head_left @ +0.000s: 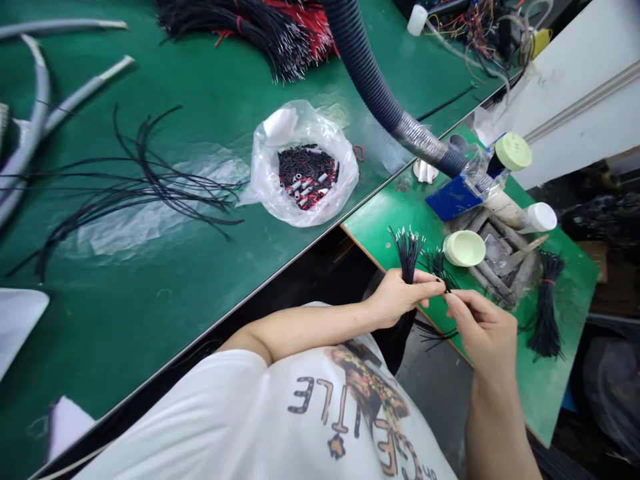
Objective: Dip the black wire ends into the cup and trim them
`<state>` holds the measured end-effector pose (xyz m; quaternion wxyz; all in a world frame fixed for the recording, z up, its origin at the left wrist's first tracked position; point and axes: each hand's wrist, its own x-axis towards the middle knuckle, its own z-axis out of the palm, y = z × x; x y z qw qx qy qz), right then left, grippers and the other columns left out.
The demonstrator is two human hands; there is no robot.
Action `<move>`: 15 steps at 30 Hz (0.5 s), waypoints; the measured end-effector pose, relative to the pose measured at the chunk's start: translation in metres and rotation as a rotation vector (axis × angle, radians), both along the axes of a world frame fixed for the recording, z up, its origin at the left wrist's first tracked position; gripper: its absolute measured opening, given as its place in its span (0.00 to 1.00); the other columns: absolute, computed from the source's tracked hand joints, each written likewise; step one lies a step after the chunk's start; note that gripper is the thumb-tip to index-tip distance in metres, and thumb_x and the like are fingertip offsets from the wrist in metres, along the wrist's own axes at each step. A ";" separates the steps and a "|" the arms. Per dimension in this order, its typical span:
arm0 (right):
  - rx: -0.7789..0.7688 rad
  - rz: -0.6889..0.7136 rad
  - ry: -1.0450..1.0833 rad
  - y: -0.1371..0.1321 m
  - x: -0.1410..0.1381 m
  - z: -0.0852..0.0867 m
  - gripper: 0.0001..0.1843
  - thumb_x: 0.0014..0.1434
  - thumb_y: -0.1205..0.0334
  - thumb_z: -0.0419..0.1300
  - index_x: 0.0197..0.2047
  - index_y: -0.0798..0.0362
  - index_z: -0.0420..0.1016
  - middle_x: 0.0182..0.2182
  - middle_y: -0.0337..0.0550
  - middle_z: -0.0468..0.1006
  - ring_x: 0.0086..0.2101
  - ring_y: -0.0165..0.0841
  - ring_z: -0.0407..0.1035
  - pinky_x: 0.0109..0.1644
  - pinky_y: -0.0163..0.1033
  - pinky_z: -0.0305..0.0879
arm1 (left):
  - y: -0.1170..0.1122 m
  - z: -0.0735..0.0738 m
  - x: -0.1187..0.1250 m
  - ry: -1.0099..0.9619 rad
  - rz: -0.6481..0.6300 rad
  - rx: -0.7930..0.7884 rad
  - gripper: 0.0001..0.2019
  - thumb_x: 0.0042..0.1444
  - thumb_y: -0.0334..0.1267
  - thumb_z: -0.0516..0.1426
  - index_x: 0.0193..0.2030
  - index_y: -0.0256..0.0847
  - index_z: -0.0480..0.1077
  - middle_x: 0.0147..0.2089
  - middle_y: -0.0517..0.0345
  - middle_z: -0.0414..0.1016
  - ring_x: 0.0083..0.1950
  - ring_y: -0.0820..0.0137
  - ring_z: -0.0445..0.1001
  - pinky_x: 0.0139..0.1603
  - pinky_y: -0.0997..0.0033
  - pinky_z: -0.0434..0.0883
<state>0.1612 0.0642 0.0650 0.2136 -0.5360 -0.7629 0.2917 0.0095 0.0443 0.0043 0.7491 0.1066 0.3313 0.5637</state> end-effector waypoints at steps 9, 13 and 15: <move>0.055 -0.048 -0.028 0.009 0.006 0.005 0.10 0.59 0.55 0.62 0.33 0.53 0.79 0.22 0.37 0.73 0.23 0.28 0.67 0.28 0.33 0.63 | 0.001 -0.004 0.012 -0.070 -0.032 -0.026 0.20 0.41 0.47 0.70 0.35 0.32 0.77 0.18 0.63 0.66 0.17 0.84 0.57 0.19 0.77 0.44; 0.039 -0.070 -0.118 0.037 0.022 0.017 0.12 0.57 0.54 0.63 0.33 0.53 0.80 0.22 0.38 0.75 0.23 0.29 0.67 0.28 0.33 0.62 | 0.004 -0.012 0.009 -0.018 -0.067 -0.020 0.23 0.41 0.49 0.69 0.39 0.32 0.78 0.18 0.63 0.66 0.17 0.84 0.55 0.19 0.77 0.44; 0.016 -0.067 -0.177 0.057 0.032 0.023 0.12 0.56 0.53 0.63 0.32 0.54 0.80 0.21 0.38 0.74 0.23 0.29 0.66 0.27 0.34 0.61 | 0.006 -0.016 0.002 0.047 -0.047 -0.026 0.23 0.41 0.49 0.69 0.39 0.32 0.79 0.18 0.63 0.66 0.17 0.84 0.54 0.19 0.77 0.44</move>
